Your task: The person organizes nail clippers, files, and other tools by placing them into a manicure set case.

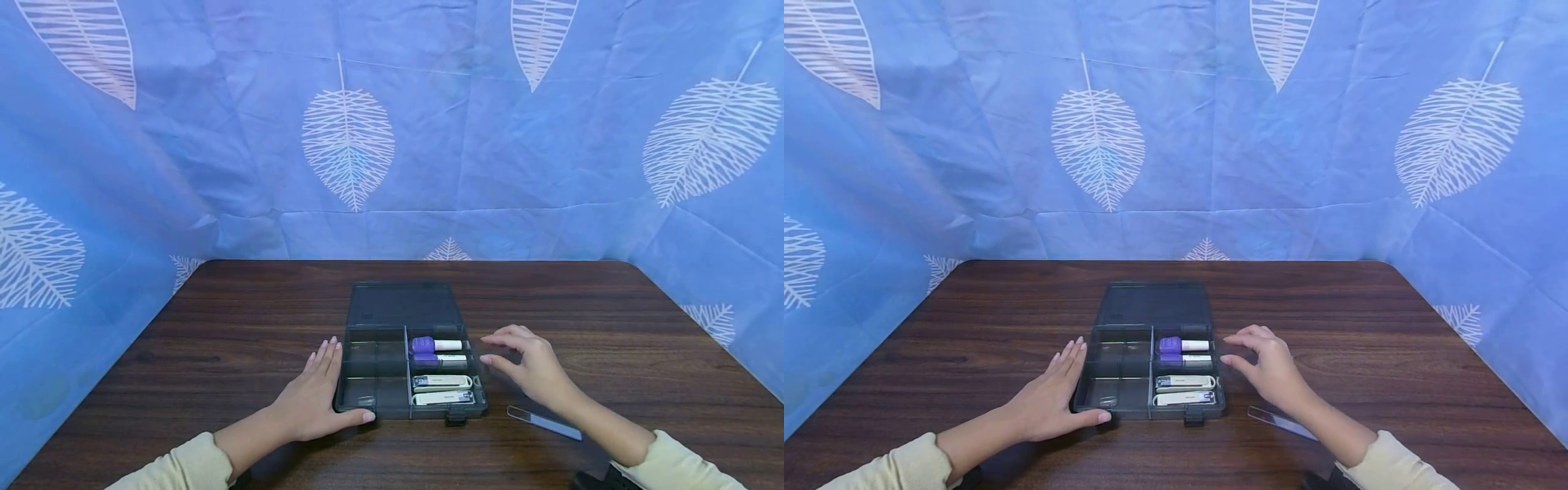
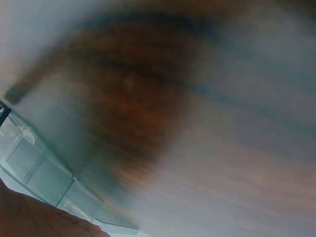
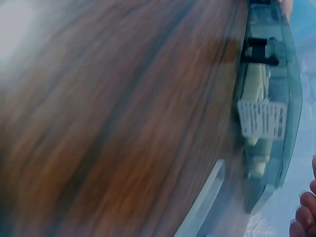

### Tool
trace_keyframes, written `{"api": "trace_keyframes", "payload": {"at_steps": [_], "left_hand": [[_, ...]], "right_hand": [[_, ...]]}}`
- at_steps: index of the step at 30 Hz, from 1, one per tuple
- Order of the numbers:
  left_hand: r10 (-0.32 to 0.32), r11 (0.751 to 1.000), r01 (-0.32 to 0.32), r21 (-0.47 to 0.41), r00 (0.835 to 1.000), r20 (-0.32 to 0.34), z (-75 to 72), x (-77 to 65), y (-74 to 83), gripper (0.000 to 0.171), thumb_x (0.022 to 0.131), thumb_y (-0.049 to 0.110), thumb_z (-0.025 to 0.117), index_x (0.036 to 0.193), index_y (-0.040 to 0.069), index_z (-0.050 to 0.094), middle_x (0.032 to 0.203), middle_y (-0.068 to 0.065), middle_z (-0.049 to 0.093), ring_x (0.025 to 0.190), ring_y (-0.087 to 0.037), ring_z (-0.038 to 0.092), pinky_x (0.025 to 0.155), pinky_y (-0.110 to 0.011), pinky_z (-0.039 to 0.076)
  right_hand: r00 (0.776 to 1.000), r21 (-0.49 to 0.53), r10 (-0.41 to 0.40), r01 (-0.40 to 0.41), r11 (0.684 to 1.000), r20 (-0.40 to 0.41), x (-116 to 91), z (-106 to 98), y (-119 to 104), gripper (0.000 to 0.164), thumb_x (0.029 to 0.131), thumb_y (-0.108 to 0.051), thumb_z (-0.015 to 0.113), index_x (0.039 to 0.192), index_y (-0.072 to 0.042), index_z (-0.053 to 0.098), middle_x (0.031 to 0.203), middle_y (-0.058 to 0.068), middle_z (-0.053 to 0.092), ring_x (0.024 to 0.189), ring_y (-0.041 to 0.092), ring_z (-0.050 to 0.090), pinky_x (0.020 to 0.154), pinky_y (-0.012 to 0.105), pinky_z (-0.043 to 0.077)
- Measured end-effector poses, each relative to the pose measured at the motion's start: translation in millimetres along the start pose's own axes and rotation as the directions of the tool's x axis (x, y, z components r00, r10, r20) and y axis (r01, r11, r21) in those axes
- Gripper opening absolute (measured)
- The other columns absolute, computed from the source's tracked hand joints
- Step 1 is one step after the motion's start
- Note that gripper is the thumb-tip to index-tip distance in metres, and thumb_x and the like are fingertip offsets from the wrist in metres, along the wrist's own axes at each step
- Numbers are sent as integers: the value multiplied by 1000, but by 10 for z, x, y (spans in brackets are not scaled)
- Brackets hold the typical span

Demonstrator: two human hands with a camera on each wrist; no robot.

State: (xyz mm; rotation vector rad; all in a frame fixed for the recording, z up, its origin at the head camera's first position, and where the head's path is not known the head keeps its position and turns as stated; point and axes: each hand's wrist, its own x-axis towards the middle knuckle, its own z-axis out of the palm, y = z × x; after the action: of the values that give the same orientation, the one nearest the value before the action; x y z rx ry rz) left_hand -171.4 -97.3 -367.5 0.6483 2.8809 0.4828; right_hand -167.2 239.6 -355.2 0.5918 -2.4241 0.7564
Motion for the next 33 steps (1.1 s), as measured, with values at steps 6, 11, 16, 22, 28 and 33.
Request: {"api": "trace_keyframes", "payload": {"at_steps": [6,11,16,22,28,33], "left_hand": [[-11,1000,11,1,1000,6,-8,5,-3,113,74,76,50,148,-1,13,155,-18,10,145,-31,8,116,-48,17],[-15,1000,15,-1,1000,7,-12,7,-4,113,74,76,50,148,-1,13,156,-18,10,145,-31,8,116,-48,17],[-8,1000,8,4,1000,4,-18,7,0,113,74,76,50,147,-2,14,155,-18,10,145,-32,8,115,-48,17],[-2,1000,2,2,1000,1,-31,7,3,113,74,76,50,147,-2,14,155,-19,10,145,-32,8,115,-48,17],[-4,1000,4,8,1000,1,-32,15,-3,113,73,76,50,147,-2,14,155,-18,11,145,-32,9,115,-48,17],[-7,1000,7,10,1000,4,-38,17,-4,114,73,77,49,147,-2,14,155,-18,11,145,-32,9,115,-48,18]], "right_hand": [[999,-35,31,-32,999,-4,-54,-107,135,26,68,-3,78,94,-3,72,89,3,66,67,8,48,56,22,43],[998,-78,70,-70,995,-3,-60,-186,304,26,69,-3,77,95,-2,71,89,5,66,66,9,48,56,24,44],[996,-95,94,-94,991,-1,-74,-276,457,25,71,-3,76,95,-2,71,90,6,67,66,2,45,57,23,44],[996,-109,85,-82,991,21,-125,-335,642,24,71,-4,76,94,-2,71,88,7,66,65,-3,40,55,22,41],[969,-134,192,-172,976,155,-178,-379,767,24,75,-11,75,97,-3,71,91,5,66,68,-2,45,57,22,42],[924,-167,269,-230,959,272,-194,-389,813,21,77,-12,73,95,-4,71,91,3,65,73,8,55,60,23,45]]}}
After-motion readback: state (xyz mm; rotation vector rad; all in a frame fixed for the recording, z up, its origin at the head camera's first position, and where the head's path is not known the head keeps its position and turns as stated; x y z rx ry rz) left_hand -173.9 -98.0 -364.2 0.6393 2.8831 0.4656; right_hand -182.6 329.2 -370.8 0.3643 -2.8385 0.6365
